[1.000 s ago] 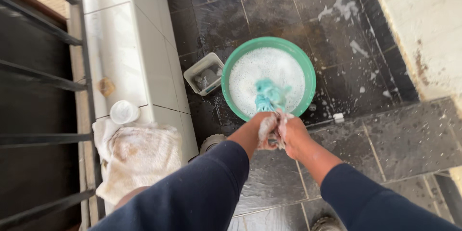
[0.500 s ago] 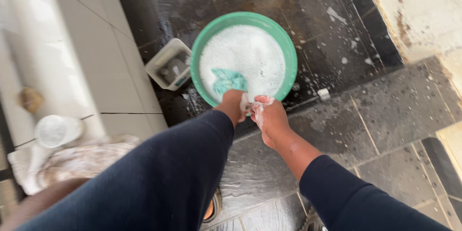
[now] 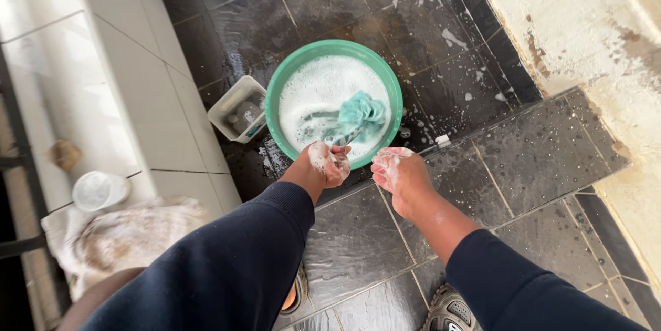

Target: The person cleans a black-framed window using a blue duster-like tool dipped in a bucket of soapy water, then wipes the frame and glass with a white cloth.

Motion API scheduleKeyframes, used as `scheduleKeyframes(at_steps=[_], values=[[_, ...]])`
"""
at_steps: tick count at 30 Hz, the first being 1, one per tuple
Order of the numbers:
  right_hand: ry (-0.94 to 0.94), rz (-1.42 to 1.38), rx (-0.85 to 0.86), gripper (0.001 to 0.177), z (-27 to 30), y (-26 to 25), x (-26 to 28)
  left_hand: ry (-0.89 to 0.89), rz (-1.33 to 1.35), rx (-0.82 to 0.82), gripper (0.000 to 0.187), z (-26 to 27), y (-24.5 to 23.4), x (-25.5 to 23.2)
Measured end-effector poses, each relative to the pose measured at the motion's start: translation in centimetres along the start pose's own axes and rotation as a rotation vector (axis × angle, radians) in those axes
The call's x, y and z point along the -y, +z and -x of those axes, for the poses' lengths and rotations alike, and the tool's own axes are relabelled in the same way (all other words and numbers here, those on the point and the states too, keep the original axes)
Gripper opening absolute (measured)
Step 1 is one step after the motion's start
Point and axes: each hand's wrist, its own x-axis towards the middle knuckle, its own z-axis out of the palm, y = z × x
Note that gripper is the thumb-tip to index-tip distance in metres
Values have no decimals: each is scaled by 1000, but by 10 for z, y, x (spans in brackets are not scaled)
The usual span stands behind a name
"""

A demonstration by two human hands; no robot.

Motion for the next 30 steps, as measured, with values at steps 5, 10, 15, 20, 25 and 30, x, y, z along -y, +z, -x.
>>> scheduleKeyframes(at_steps=[5, 10, 15, 20, 25, 30], values=[[-25, -21, 74, 20, 27, 1, 14, 108, -239, 44, 52, 51, 21, 10], [40, 21, 172, 24, 58, 15, 36, 54, -373, 279, 53, 132, 61, 38], [92, -169, 308, 31, 44, 8, 58, 155, -618, 283, 42, 165, 71, 63], [97, -209, 314, 16, 31, -20, 59, 92, -989, 597, 21, 123, 32, 71], [183, -122, 232, 12, 55, -45, 69, 120, -972, 668, 27, 112, 25, 82], [8, 7, 261, 10, 52, -69, 74, 309, -1204, 186, 41, 143, 52, 107]])
